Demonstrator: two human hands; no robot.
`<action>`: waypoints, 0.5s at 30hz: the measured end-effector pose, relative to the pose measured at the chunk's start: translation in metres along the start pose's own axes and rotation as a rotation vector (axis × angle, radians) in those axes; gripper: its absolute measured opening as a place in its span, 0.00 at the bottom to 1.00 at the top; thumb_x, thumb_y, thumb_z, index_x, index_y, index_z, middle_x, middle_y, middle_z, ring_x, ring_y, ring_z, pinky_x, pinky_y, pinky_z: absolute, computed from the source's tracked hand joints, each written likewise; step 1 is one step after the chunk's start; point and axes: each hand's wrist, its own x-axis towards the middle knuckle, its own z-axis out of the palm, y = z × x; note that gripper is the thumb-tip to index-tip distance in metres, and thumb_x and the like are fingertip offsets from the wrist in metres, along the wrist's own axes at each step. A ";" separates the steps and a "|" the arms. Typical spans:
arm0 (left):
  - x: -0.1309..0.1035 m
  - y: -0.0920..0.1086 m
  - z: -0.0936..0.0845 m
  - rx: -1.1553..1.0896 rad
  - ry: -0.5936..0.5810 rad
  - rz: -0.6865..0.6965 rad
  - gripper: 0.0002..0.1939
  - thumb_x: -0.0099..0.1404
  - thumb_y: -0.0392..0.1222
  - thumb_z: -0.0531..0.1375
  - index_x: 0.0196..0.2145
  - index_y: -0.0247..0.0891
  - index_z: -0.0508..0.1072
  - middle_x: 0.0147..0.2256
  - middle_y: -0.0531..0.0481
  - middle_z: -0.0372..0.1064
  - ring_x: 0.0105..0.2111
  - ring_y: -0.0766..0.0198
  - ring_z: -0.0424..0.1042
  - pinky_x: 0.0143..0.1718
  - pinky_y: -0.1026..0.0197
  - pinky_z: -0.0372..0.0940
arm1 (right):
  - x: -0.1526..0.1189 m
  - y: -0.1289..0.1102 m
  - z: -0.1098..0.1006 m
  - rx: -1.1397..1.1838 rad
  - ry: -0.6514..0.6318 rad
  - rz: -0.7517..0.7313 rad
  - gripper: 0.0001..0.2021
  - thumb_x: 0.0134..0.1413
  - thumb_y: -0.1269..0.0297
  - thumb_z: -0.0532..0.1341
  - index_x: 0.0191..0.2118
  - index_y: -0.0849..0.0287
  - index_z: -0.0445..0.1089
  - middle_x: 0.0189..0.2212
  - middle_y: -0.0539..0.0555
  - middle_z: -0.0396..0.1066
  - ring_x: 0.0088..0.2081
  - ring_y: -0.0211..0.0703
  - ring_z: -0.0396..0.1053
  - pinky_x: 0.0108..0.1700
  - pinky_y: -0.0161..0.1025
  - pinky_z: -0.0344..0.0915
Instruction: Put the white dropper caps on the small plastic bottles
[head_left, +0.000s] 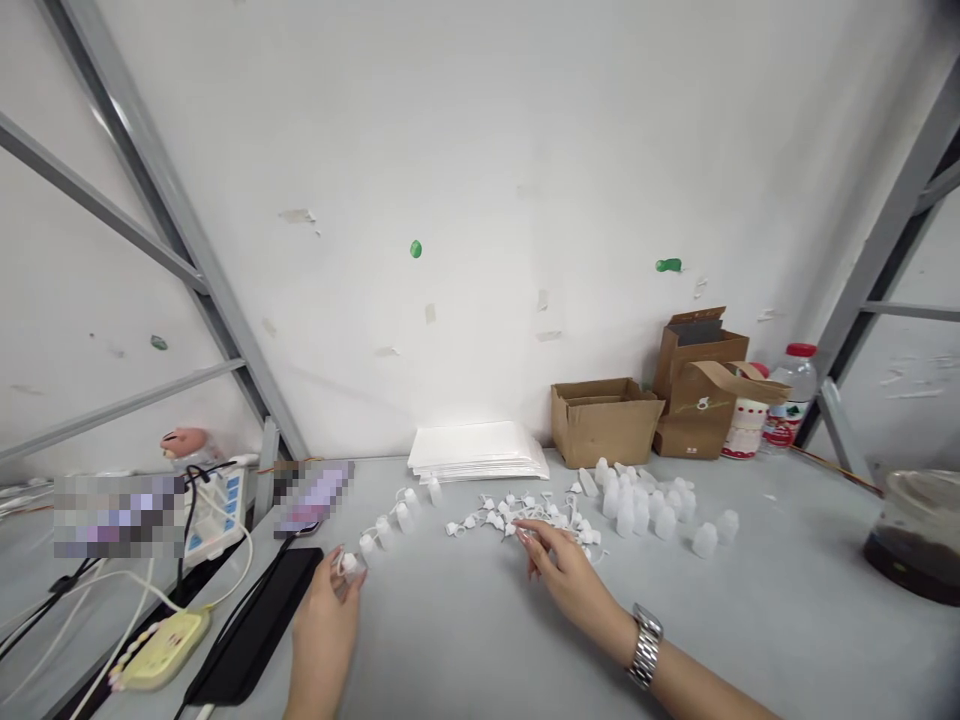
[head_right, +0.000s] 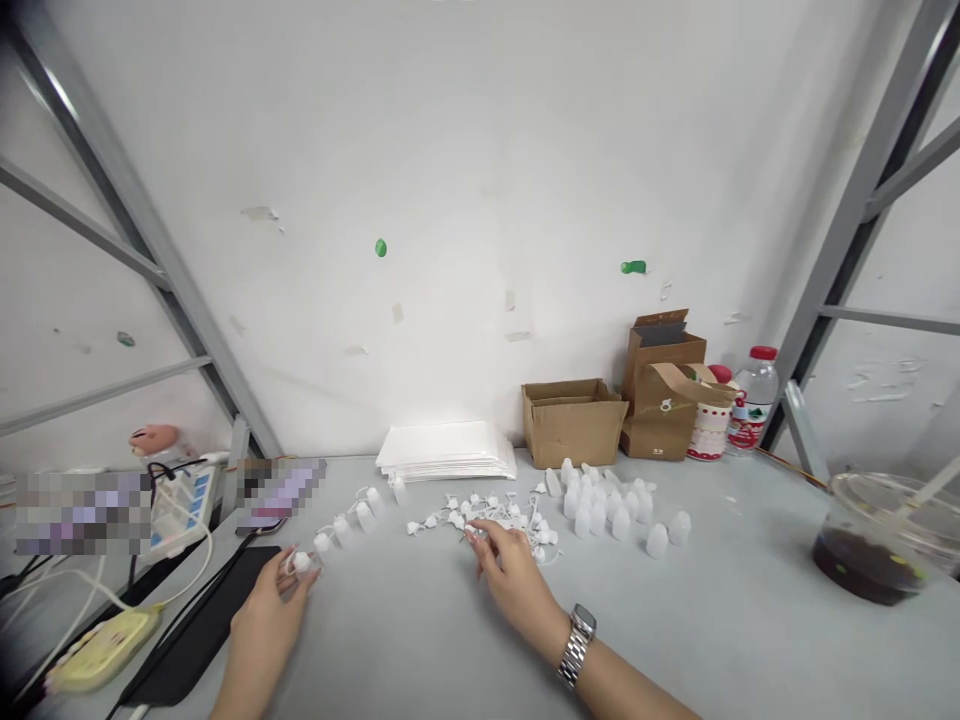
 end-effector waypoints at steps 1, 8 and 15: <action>0.001 -0.001 0.002 -0.004 0.005 0.016 0.22 0.50 0.45 0.52 0.43 0.35 0.64 0.37 0.40 0.73 0.39 0.52 0.72 0.38 0.58 0.64 | -0.001 0.000 0.000 -0.006 0.006 -0.007 0.20 0.58 0.51 0.45 0.47 0.55 0.64 0.23 0.51 0.68 0.38 0.47 0.62 0.44 0.43 0.55; 0.004 -0.010 0.013 -0.007 0.000 0.079 0.24 0.50 0.48 0.51 0.44 0.35 0.63 0.39 0.39 0.71 0.39 0.52 0.72 0.37 0.56 0.65 | 0.003 -0.003 -0.007 -0.116 0.076 -0.108 0.17 0.58 0.55 0.47 0.45 0.56 0.66 0.21 0.50 0.69 0.35 0.46 0.64 0.43 0.43 0.56; 0.001 -0.007 0.007 0.025 -0.015 0.127 0.35 0.49 0.55 0.54 0.51 0.31 0.58 0.44 0.36 0.67 0.43 0.47 0.68 0.43 0.52 0.62 | 0.015 0.016 -0.074 -0.464 0.590 -0.072 0.14 0.57 0.57 0.48 0.36 0.60 0.67 0.29 0.54 0.70 0.28 0.42 0.65 0.41 0.44 0.52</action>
